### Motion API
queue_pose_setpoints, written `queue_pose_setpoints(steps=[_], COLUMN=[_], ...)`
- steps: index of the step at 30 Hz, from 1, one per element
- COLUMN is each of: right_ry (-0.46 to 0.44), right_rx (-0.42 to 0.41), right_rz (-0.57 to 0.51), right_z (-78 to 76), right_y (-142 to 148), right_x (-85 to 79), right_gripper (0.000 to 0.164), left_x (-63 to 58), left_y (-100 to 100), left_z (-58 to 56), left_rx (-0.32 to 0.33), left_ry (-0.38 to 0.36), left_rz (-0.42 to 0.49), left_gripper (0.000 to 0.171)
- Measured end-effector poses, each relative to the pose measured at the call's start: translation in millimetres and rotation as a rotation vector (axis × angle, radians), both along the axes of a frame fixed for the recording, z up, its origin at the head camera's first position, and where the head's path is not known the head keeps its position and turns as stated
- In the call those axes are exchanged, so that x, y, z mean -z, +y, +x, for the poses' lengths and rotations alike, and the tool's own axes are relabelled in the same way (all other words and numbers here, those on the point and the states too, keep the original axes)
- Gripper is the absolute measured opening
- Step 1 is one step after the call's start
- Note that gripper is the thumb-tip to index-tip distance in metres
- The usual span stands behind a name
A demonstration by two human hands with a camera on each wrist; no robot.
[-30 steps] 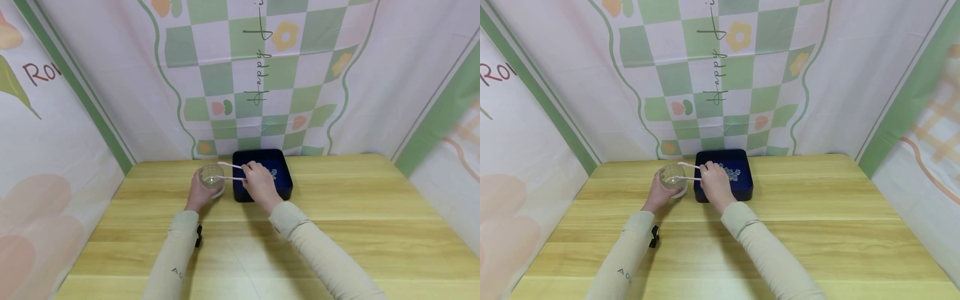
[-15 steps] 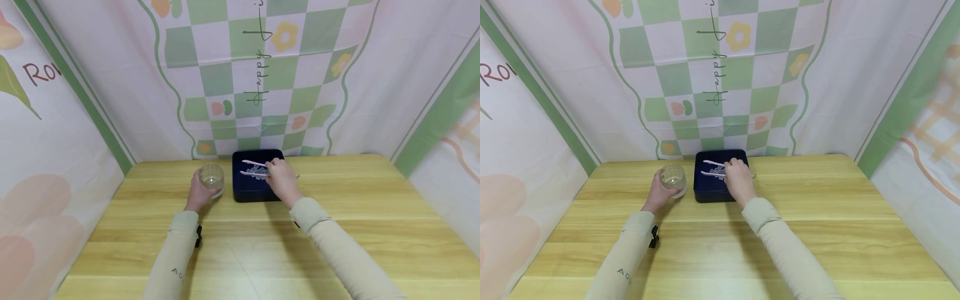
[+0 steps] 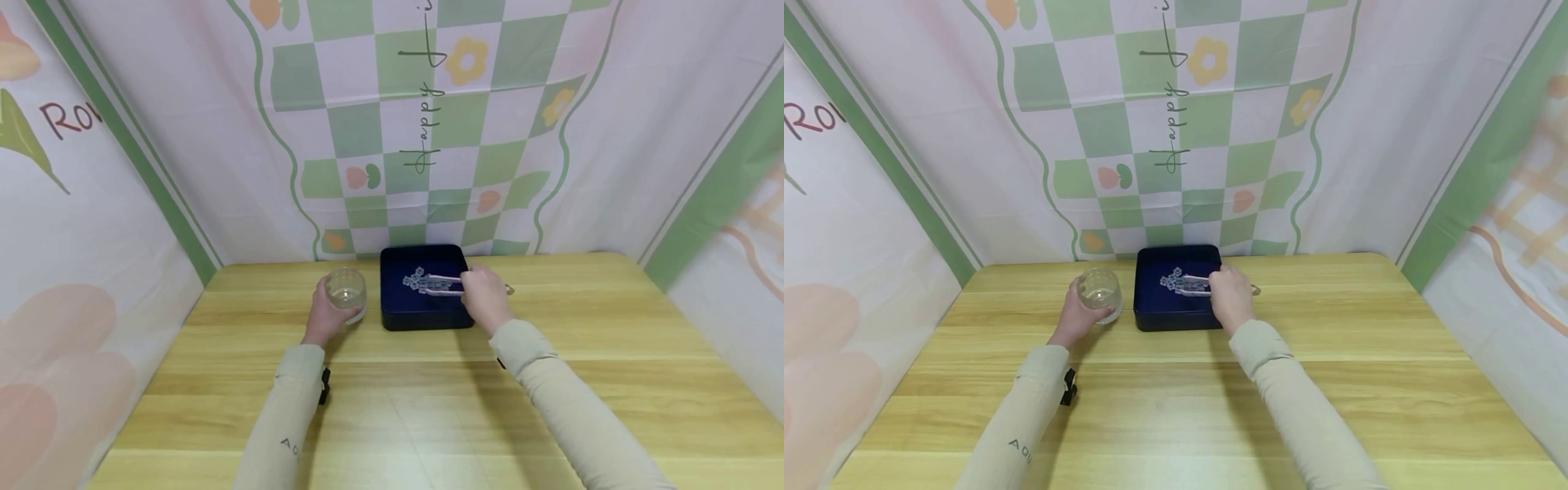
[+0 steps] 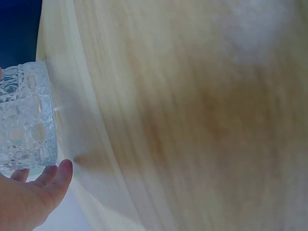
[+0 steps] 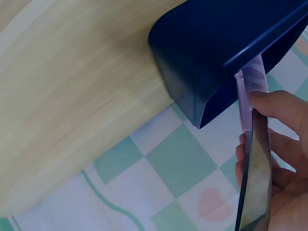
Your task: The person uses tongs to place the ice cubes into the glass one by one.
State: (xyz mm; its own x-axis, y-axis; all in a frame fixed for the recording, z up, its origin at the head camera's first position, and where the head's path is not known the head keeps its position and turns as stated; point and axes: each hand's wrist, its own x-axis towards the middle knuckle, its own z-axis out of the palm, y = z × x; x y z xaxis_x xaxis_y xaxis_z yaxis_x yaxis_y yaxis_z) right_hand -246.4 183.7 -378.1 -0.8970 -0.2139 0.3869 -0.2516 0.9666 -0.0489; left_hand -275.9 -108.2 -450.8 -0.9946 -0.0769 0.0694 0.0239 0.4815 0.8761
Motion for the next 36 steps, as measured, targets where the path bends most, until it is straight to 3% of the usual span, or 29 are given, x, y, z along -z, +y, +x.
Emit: queue_pose_setpoints(steps=[5,16,31,36], right_ry=[-0.013,-0.03,-0.064,-0.116], right_rx=[0.017,0.066,0.077,0.086], right_rz=[0.056,0.155,0.13,0.112], right_z=[-0.2,-0.5,-1.7,-1.6], right_y=[1.7,-1.7,-1.5,-0.9], right_x=[1.9,5.7,5.6,4.1], right_gripper=[0.005,0.012,0.011,0.012], left_x=[0.3,1.5,1.2,2.2], left_y=[-0.4,0.3,-0.8,-1.3], left_z=[-0.3,-1.5,-1.6,-1.7], left_rx=[-0.001,0.01,0.01,0.013], left_ry=[-0.009,0.003,0.017,0.021], left_rz=[-0.008,-0.006,-0.009,-0.01], left_gripper=[0.098,0.098,0.097,0.097])
